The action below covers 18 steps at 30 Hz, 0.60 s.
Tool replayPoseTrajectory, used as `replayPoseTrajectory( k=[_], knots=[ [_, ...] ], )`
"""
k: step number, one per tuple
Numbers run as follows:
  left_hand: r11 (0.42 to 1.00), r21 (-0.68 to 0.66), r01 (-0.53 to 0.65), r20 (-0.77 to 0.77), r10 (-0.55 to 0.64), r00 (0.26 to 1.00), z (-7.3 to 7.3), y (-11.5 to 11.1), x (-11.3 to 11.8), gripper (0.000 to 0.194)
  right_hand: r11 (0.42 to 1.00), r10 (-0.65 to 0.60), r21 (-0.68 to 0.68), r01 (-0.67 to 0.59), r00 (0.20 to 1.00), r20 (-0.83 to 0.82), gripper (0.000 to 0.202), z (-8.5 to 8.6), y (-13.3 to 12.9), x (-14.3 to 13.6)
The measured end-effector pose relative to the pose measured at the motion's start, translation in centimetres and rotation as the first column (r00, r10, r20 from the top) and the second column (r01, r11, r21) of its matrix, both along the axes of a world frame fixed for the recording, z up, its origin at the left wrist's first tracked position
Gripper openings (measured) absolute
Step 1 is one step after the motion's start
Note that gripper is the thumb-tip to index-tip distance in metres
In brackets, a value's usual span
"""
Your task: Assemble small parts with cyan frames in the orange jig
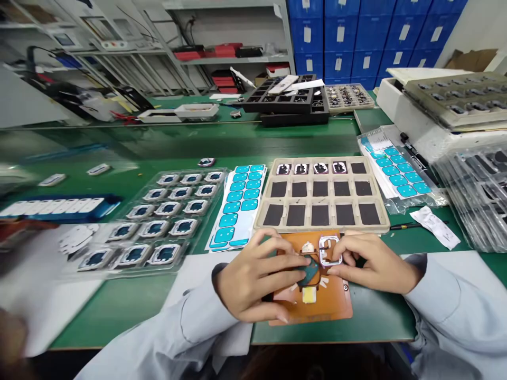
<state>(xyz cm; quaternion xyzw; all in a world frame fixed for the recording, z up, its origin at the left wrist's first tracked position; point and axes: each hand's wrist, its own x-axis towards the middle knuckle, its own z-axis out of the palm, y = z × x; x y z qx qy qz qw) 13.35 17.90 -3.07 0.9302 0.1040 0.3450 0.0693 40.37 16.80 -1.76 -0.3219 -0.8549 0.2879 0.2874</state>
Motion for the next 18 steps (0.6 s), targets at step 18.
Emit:
replayPoseTrajectory(
  k=[18],
  knots=[
    [0.997,-0.077,-0.017,-0.031,0.014,0.999,-0.4,-0.5,-0.1,0.064,0.977,-0.009,0.211,-0.003,0.998,0.056,0.021,0.8,0.6,0.9]
  ],
)
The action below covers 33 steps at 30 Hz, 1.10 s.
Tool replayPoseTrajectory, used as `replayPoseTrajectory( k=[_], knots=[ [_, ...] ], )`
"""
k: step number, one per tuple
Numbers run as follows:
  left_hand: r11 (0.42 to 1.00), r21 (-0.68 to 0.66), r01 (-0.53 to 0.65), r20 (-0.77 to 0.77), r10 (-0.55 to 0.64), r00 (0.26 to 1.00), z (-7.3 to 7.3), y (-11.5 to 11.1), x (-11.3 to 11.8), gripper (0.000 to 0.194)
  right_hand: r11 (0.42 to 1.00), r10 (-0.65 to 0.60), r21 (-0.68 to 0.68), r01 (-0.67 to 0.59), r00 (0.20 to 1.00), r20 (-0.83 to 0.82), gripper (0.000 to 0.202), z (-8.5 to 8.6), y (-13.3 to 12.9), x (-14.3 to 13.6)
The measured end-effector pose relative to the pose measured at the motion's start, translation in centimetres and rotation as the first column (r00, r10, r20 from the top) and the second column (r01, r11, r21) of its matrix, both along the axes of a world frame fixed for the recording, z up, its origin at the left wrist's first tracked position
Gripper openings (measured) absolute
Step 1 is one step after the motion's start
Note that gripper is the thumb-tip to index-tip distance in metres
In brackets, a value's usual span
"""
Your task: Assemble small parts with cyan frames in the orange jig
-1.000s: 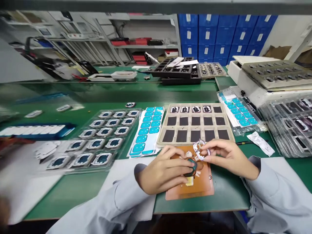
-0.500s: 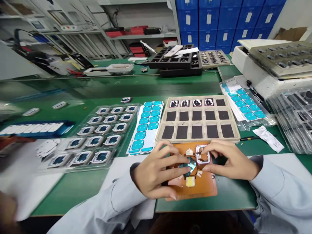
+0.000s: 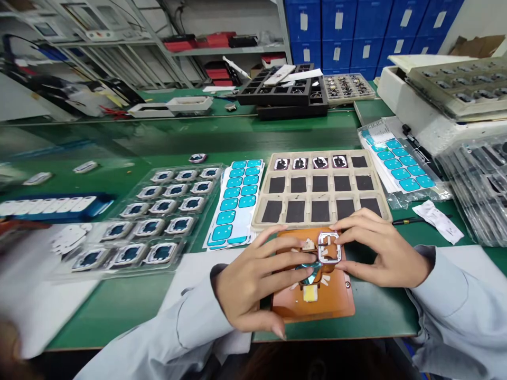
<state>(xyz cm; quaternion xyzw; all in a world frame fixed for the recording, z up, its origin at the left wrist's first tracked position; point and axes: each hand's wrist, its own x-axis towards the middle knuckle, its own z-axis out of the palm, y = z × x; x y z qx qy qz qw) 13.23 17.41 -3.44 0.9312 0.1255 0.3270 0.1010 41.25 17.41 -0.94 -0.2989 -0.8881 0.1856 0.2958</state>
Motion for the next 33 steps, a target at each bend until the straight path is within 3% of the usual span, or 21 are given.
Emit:
replayPoseTrajectory(
  k=[11,17,23,33],
  knots=[
    [0.992,-0.026,-0.121,-0.041,0.120,0.992,0.0,-1.5,0.1,0.072,0.992,-0.115,0.051,0.114,0.993,0.008,0.013,0.1,-0.6,-0.5],
    [0.981,-0.030,-0.194,-0.038,0.192,0.981,-0.3,-2.3,0.8,0.064,0.992,-0.115,0.054,0.114,0.993,0.010,0.015,0.0,-0.6,-0.7],
    [0.963,-0.013,-0.268,-0.054,0.267,0.962,-0.2,-3.0,1.0,0.072,0.987,-0.131,0.091,0.132,0.991,-0.020,0.015,0.1,-0.8,-1.0],
    [0.981,-0.116,-0.158,-0.053,0.153,0.987,0.8,-2.4,-0.1,0.065,0.983,-0.145,0.115,0.146,0.989,-0.020,0.017,0.0,-0.9,-1.1]
  ],
)
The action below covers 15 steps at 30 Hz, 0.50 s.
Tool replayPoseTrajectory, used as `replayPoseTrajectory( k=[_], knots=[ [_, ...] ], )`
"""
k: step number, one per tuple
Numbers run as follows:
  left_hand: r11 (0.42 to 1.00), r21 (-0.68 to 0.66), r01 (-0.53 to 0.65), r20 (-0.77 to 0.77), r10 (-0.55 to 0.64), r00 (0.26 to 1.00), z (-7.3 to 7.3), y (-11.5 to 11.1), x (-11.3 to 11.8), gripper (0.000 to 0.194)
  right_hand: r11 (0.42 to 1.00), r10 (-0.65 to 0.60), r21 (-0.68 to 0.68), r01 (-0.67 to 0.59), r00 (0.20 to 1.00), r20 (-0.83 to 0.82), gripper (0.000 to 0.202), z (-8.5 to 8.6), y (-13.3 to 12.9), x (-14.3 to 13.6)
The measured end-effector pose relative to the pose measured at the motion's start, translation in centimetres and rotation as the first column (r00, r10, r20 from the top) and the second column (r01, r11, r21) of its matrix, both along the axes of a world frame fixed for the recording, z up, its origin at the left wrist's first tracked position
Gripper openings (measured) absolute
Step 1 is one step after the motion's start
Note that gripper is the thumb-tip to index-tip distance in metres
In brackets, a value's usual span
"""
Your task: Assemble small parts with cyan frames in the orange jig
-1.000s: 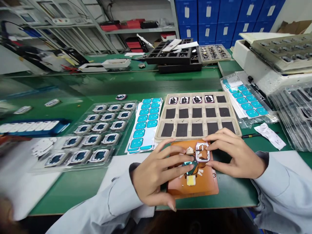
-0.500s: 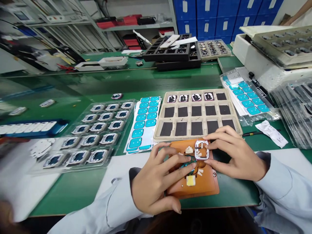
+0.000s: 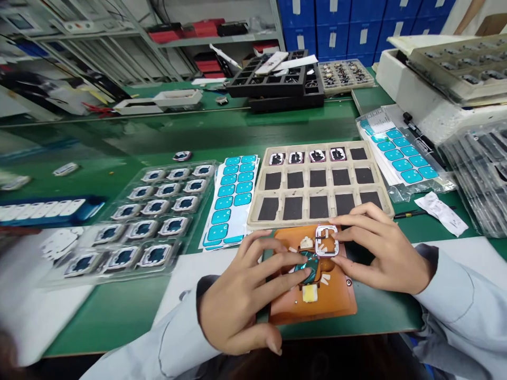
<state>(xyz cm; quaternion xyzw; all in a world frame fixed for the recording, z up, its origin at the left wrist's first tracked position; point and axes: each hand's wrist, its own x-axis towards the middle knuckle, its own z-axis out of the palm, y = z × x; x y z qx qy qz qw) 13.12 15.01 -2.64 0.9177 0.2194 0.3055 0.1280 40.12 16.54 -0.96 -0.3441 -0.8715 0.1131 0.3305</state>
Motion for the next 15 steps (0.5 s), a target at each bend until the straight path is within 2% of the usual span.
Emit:
replayPoseTrajectory(
  k=[4,10,15],
  knots=[
    [1.000,0.021,-0.008,-0.002,0.009,1.000,-0.26,-0.13,0.06,0.066,1.000,0.005,0.005,-0.005,1.000,-0.002,0.019,-0.07,-0.01,-0.03],
    [0.999,0.023,0.048,-0.088,-0.046,0.995,-0.40,0.49,-0.13,0.071,1.000,0.010,0.005,-0.010,1.000,-0.001,0.018,-0.09,-0.01,-0.10],
    [0.999,0.039,-0.015,-0.070,0.017,0.997,0.04,-0.18,-0.04,0.071,1.000,0.004,0.013,-0.004,1.000,0.000,0.019,-0.17,-0.06,-0.18]
  ],
)
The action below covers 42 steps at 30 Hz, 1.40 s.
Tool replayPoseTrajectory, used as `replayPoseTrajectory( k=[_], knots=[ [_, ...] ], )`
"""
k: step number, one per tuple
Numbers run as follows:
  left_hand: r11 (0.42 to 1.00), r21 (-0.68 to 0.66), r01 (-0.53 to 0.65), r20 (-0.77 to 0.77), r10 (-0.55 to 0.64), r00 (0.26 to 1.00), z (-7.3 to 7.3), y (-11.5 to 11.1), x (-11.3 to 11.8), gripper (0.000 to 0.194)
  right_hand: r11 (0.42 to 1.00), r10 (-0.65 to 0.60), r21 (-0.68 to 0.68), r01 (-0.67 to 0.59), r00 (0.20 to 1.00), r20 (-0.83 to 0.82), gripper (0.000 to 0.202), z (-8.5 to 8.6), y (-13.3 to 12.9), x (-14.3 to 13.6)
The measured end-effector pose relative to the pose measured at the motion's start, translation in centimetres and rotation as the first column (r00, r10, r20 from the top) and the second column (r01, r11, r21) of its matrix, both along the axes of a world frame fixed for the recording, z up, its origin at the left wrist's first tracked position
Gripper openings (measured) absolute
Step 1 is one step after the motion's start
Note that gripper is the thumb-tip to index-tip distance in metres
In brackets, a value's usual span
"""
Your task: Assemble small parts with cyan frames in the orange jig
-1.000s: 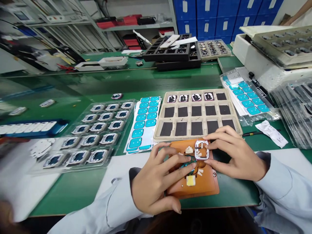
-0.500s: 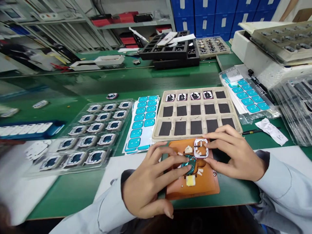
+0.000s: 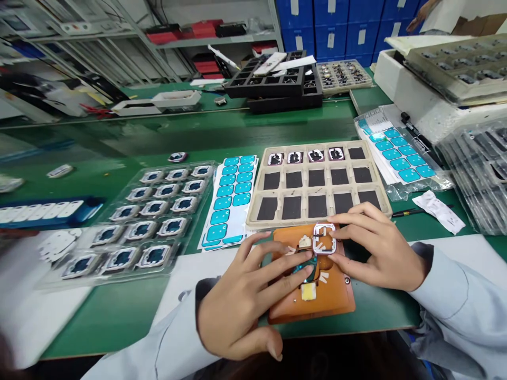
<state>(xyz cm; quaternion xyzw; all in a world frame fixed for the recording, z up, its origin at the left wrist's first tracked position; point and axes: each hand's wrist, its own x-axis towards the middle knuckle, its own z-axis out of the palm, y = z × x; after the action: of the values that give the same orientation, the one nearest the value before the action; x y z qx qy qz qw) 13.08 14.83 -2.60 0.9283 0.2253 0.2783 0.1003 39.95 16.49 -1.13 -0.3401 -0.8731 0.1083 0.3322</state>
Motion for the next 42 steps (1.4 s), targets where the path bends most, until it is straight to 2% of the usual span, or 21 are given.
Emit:
replayPoseTrajectory(
  k=[4,7,11,14,19,21,23,26,31,37,42],
  knots=[
    [0.999,0.024,-0.044,-0.105,0.047,0.993,0.2,-0.8,0.2,0.075,1.000,-0.013,0.014,0.013,1.000,0.001,0.017,0.1,-0.1,-0.3],
    [0.997,0.023,-0.074,-0.115,0.076,0.990,0.0,-1.0,0.3,0.078,0.999,-0.017,0.030,0.017,1.000,-0.004,0.017,0.2,-0.2,-0.4],
    [1.000,0.002,-0.030,-0.101,0.030,0.994,-0.1,-0.6,0.1,0.076,0.999,-0.015,0.033,0.015,1.000,-0.006,0.016,0.2,-0.3,-0.4],
    [1.000,-0.002,0.008,-0.013,-0.008,1.000,-0.1,-0.3,0.0,0.067,0.999,-0.017,0.036,0.017,1.000,-0.009,0.017,0.1,-0.3,-0.3],
    [0.999,-0.022,-0.026,0.137,0.029,0.990,-0.4,-0.1,0.2,0.051,0.998,-0.005,0.063,0.007,0.999,-0.034,0.015,0.3,-0.5,-0.4],
    [0.996,-0.071,-0.061,0.200,0.074,0.977,-0.3,-0.1,0.4,0.042,0.998,0.030,0.065,-0.026,0.998,-0.052,0.016,0.3,-0.7,-0.7],
    [0.984,-0.126,-0.126,0.237,0.154,0.959,-0.1,-0.2,0.5,0.044,0.996,0.069,0.059,-0.065,0.995,-0.065,0.019,0.1,-0.9,-1.2],
    [0.964,-0.184,-0.195,0.195,0.230,0.953,0.2,-0.1,0.8,0.059,0.993,0.104,0.062,-0.099,0.991,-0.084,0.020,-0.4,-1.2,-1.8],
    [0.951,-0.224,-0.215,0.182,0.258,0.949,0.2,0.0,1.1,0.040,0.994,0.101,0.054,-0.097,0.992,-0.074,0.018,-0.8,-1.5,-2.1],
    [0.949,-0.220,-0.228,0.170,0.267,0.949,0.2,0.0,1.1,0.050,0.995,0.082,0.064,-0.079,0.996,-0.046,0.015,-0.9,-1.8,-2.1],
    [0.953,-0.172,-0.250,0.142,0.275,0.951,-0.3,0.2,0.9,0.042,0.995,0.088,0.058,-0.087,0.996,-0.016,0.014,-1.0,-1.8,-2.1]
  ],
)
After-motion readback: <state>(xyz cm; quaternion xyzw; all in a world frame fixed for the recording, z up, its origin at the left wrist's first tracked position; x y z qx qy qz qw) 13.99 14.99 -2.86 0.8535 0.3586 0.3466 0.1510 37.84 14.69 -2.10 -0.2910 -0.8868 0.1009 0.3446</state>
